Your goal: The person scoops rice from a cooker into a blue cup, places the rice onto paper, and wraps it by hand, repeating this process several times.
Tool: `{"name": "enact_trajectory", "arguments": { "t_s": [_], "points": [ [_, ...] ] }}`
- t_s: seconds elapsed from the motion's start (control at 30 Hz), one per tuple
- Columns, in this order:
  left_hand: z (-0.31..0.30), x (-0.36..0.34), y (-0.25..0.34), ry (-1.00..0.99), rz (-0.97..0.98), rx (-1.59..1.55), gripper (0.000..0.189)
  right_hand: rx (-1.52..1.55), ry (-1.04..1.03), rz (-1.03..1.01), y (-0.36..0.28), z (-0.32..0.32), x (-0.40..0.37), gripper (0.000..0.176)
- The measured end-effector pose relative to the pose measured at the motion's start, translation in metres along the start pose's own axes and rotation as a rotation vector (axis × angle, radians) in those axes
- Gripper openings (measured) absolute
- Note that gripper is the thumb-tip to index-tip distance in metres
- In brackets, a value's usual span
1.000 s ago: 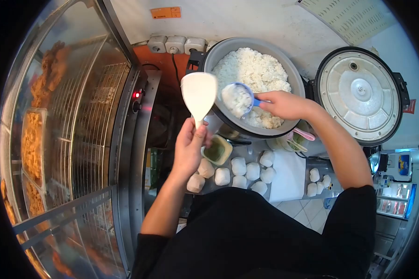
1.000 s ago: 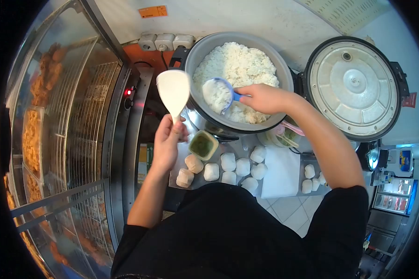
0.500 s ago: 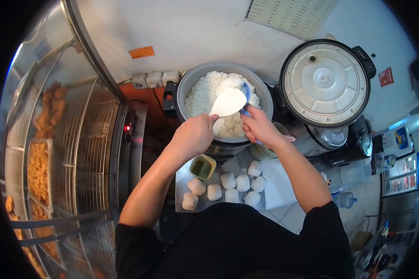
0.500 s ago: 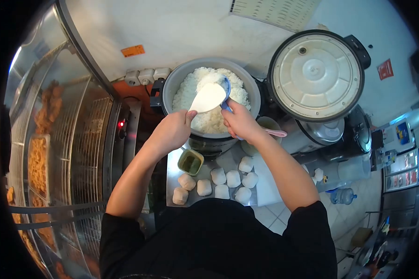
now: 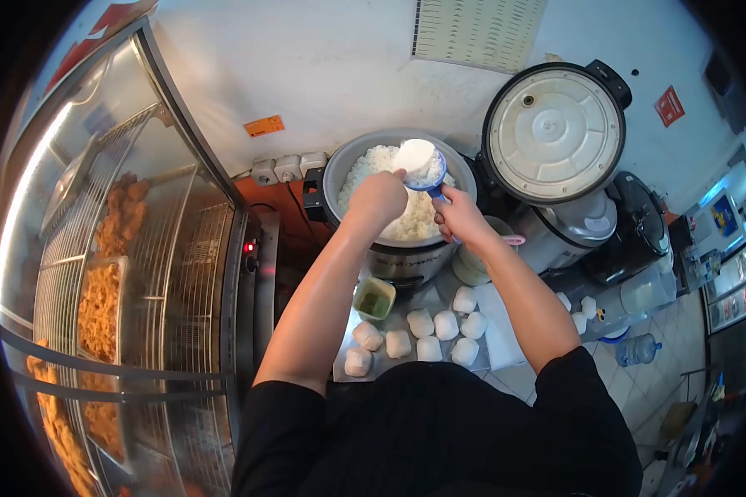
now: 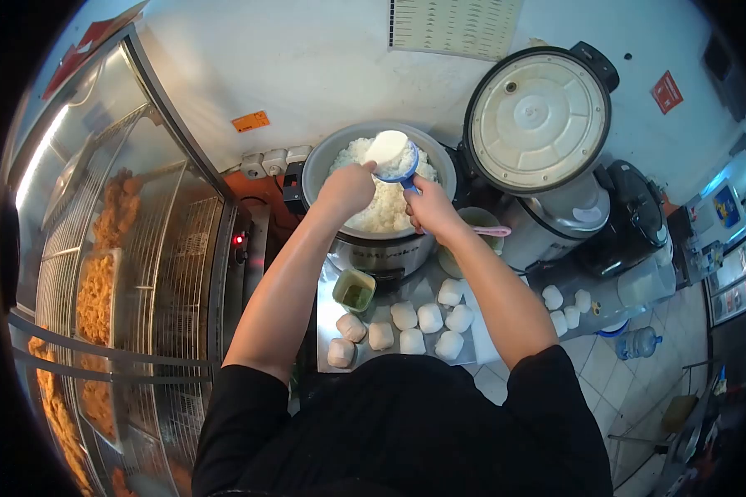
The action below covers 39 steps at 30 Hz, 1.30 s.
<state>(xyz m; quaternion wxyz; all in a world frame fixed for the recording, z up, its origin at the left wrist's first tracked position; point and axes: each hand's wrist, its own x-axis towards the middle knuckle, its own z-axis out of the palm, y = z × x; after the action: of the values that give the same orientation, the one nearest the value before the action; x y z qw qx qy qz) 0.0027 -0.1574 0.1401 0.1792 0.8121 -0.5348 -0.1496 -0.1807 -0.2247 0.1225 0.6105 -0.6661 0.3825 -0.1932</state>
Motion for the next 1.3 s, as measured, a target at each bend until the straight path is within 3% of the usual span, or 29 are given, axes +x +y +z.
{"name": "enact_trajectory", "arguments": {
  "t_s": [0.03, 0.1, 0.17, 0.23, 0.33, 0.37, 0.4, 0.43, 0.5, 0.53, 0.6, 0.63, 0.67, 0.7, 0.73, 0.77, 0.8, 0.83, 0.87, 0.93, 1.03, 1.07, 1.13, 1.2, 1.27, 1.3],
  "points": [
    [-0.001, 0.006, -0.003, -0.003, 0.007, 0.006, 0.043, 0.045, -0.004, 0.037, -0.002, -0.002, -0.006, 0.021],
    [-0.003, 0.014, -0.018, 0.103, 0.050, 0.108, 0.041, 0.064, -0.027, 0.064, -0.005, -0.016, -0.022, 0.025],
    [0.000, 0.019, -0.034, -0.005, 0.045, 0.275, 0.040, 0.387, -0.132, 0.137, -0.003, -0.038, -0.035, 0.031],
    [-0.002, 0.009, -0.030, 0.130, -0.174, 0.147, 0.039, 0.473, -0.171, 0.186, -0.001, -0.054, -0.049, 0.035],
    [0.021, 0.022, -0.052, 0.352, -0.133, 0.542, 0.043, 0.523, -0.169, 0.126, 0.015, -0.076, -0.086, 0.032],
    [0.021, 0.012, -0.043, 0.503, -0.031, 0.632, 0.037, 0.543, -0.166, 0.133, 0.028, -0.090, -0.098, 0.034],
    [0.019, -0.008, -0.025, 0.638, 0.145, 0.522, 0.030, 0.523, -0.065, 0.155, 0.048, -0.102, -0.111, 0.032],
    [0.022, -0.025, -0.009, 0.756, 0.311, 0.389, 0.024, 0.515, -0.107, 0.156, 0.075, -0.123, -0.125, 0.031],
    [0.048, -0.086, 0.044, 0.798, 0.507, 0.085, 0.012, 0.613, 0.093, 0.092, 0.088, -0.134, -0.172, 0.034],
    [0.074, -0.111, 0.057, 0.592, 0.597, -0.119, 0.012, 0.611, 0.114, 0.113, 0.098, -0.142, -0.187, 0.034],
    [0.138, -0.157, 0.085, 0.237, 0.670, -0.427, 0.011, 0.539, 0.474, 0.007, 0.120, -0.154, -0.217, 0.040],
    [0.160, -0.180, 0.104, -0.121, 0.540, -0.411, 0.014, 0.531, 0.473, 0.021, 0.135, -0.160, -0.224, 0.040],
    [0.196, -0.189, 0.114, -0.393, 0.511, -0.400, 0.020, 0.300, 0.624, -0.018, 0.152, -0.165, -0.230, 0.042],
    [0.237, -0.194, 0.118, -0.478, 0.646, -0.350, 0.026, 0.066, 0.763, -0.060, 0.174, -0.171, -0.235, 0.046],
    [0.259, -0.194, 0.133, -0.687, 0.637, -0.240, 0.031, -0.105, 0.815, -0.038, 0.207, -0.175, -0.239, 0.057],
    [0.302, -0.199, 0.134, -0.692, 0.627, -0.241, 0.031, -0.532, 0.887, -0.312, 0.251, -0.182, -0.230, 0.055],
    [0.357, -0.208, 0.129, -0.552, 0.728, -0.181, 0.034, -0.958, 0.930, -0.591, 0.300, -0.186, -0.223, 0.053],
    [0.391, -0.209, 0.127, -0.404, 0.828, -0.116, 0.037, -1.055, 0.718, -0.269, 0.346, -0.178, -0.229, 0.054],
    [0.401, -0.206, 0.128, -0.407, 0.824, -0.107, 0.037, -1.121, 0.492, 0.050, 0.386, -0.165, -0.236, 0.055],
    [0.412, -0.198, 0.129, -0.733, 0.742, 0.239, 0.042, -1.167, 0.334, 0.315, 0.401, -0.153, -0.239, 0.063],
    [0.415, -0.202, 0.130, -0.681, 0.757, 0.367, 0.042, -1.054, 0.364, 0.146, 0.380, -0.170, -0.237, 0.063],
    [0.422, -0.206, 0.127, -0.601, 0.749, 0.348, 0.038, -0.883, 0.401, 0.153, 0.370, -0.182, -0.242, 0.064],
    [0.413, -0.203, 0.154, -0.677, 0.642, 0.372, 0.034, -0.762, 0.733, -0.229, 0.363, -0.222, -0.244, 0.063],
    [0.417, -0.198, 0.176, -0.752, 0.542, 0.405, 0.029, -0.533, 0.893, -0.146, 0.355, -0.284, -0.232, 0.061],
    [0.427, -0.199, 0.190, -0.476, 0.470, 0.096, 0.027, -0.536, 0.935, -0.069, 0.375, -0.363, -0.204, 0.063],
    [0.434, -0.197, 0.193, -0.489, 0.464, 0.112, 0.027, -0.706, 0.876, 0.058, 0.381, -0.396, -0.188, 0.063]
  ]
}}
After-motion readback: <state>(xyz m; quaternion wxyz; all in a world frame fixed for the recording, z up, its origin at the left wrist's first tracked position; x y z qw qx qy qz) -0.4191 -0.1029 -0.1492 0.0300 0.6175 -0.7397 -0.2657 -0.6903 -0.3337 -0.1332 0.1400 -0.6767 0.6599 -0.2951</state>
